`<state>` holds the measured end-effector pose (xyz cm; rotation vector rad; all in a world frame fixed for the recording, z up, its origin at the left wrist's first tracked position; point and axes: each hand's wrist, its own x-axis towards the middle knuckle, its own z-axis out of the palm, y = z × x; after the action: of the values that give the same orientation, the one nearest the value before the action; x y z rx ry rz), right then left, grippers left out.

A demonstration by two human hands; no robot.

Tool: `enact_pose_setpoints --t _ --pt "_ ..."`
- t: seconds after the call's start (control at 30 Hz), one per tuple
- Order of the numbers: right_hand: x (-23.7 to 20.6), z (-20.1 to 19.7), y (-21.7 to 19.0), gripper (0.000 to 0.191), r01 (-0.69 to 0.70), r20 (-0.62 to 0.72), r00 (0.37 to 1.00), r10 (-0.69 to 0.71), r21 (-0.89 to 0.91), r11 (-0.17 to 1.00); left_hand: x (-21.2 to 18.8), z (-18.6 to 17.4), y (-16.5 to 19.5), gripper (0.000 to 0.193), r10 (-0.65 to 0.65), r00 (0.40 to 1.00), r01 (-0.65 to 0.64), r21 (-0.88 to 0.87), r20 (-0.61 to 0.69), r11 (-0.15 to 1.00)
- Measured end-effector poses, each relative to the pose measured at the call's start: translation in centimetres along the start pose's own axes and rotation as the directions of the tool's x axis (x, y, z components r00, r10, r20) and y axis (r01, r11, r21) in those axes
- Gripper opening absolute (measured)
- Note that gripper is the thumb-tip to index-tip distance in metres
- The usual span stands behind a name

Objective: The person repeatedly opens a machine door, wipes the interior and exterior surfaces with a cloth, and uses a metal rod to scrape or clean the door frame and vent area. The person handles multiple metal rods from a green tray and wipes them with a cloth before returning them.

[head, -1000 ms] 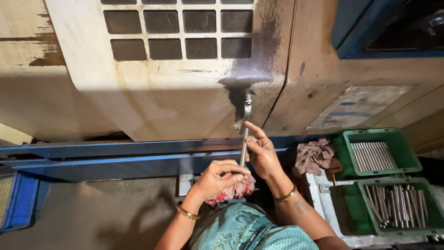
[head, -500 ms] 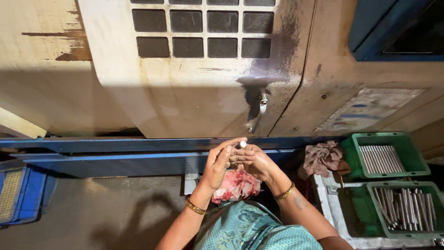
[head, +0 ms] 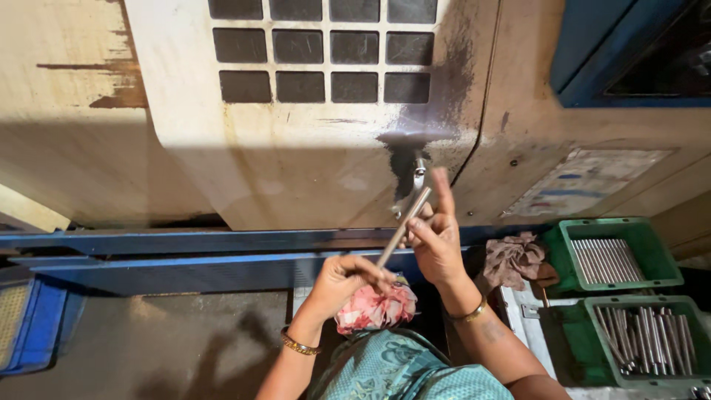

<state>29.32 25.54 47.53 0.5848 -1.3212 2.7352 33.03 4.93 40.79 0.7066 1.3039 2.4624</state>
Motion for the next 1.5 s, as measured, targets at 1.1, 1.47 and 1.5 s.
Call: enact_pose_setpoints --t 1.1,1.47,1.5 --pt "26.0 -2.4 -3.3 0.046 0.713 0.745 0.593 -0.304 -0.662 -0.231 29.0 -4.1 10.9 0.095 0.550 0.824 0.082 0.931 0.137 -0.355" --pt "26.1 -4.0 -2.7 0.049 0.698 0.674 0.644 -0.362 -0.712 -0.083 28.7 -4.9 10.7 0.051 0.629 0.736 0.025 0.919 0.249 -0.393" --pt "26.3 -4.7 -2.5 0.049 0.685 0.614 0.687 -0.388 -0.725 0.067 28.7 -4.9 10.6 0.043 0.648 0.716 0.018 0.921 0.260 -0.390"
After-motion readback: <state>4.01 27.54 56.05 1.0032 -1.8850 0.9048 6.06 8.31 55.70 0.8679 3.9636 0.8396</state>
